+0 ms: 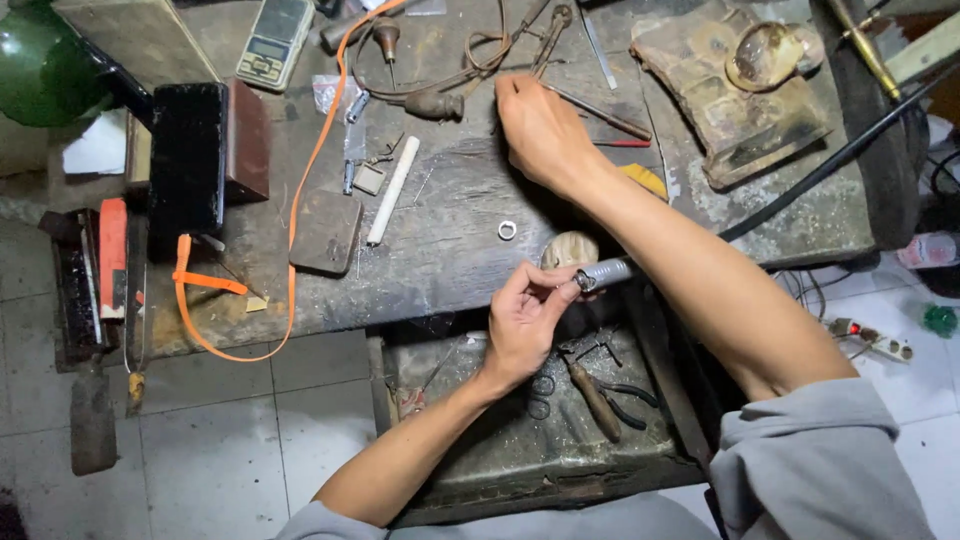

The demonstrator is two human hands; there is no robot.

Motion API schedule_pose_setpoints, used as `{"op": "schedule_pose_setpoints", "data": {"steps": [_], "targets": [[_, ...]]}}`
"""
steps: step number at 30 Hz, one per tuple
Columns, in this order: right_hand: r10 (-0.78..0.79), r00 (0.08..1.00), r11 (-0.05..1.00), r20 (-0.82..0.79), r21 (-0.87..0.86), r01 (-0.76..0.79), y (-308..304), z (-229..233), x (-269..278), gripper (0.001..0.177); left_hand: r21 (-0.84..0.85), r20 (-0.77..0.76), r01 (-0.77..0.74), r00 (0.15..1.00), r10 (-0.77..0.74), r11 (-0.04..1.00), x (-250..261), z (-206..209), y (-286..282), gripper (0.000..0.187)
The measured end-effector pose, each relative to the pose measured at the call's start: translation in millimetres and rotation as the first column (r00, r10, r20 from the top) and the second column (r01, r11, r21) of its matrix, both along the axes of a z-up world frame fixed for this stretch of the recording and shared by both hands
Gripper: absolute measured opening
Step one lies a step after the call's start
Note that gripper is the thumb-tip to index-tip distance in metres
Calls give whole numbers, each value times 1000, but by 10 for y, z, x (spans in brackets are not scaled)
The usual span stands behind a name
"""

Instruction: Shaping and refining a small metal jewelry component using a rotary tool, a brush, and a hand file at a jeweler's workbench.

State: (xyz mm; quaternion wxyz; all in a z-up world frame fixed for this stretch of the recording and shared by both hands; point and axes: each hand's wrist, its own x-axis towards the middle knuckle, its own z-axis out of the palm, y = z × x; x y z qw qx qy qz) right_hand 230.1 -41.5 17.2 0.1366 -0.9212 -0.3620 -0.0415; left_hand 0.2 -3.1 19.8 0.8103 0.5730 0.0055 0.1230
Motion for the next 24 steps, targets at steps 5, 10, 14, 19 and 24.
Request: {"op": "schedule_pose_setpoints", "data": {"steps": [5,10,14,19,24], "targets": [[57,991,974,-121,226,-28,-349,537,-393,22,65,4,8,1000,-8,998,-32,49,60,14],[113,990,879,-78,473,-63,-785,943,-967,26,68,11,-55,998,54,996,13,-17,61,15],[15,998,812,-63,583,24,-1076,872,-1337,26,186,16,-105,994,104,977,11,-61,87,19],[-110,984,640,-139,747,178,-1111,821,-1750,18,284,20,-128,992,128,950,12,-72,117,18],[-87,974,503,-209,835,224,-993,794,-1973,17,112,3,-113,994,114,987,7,37,86,21]]}}
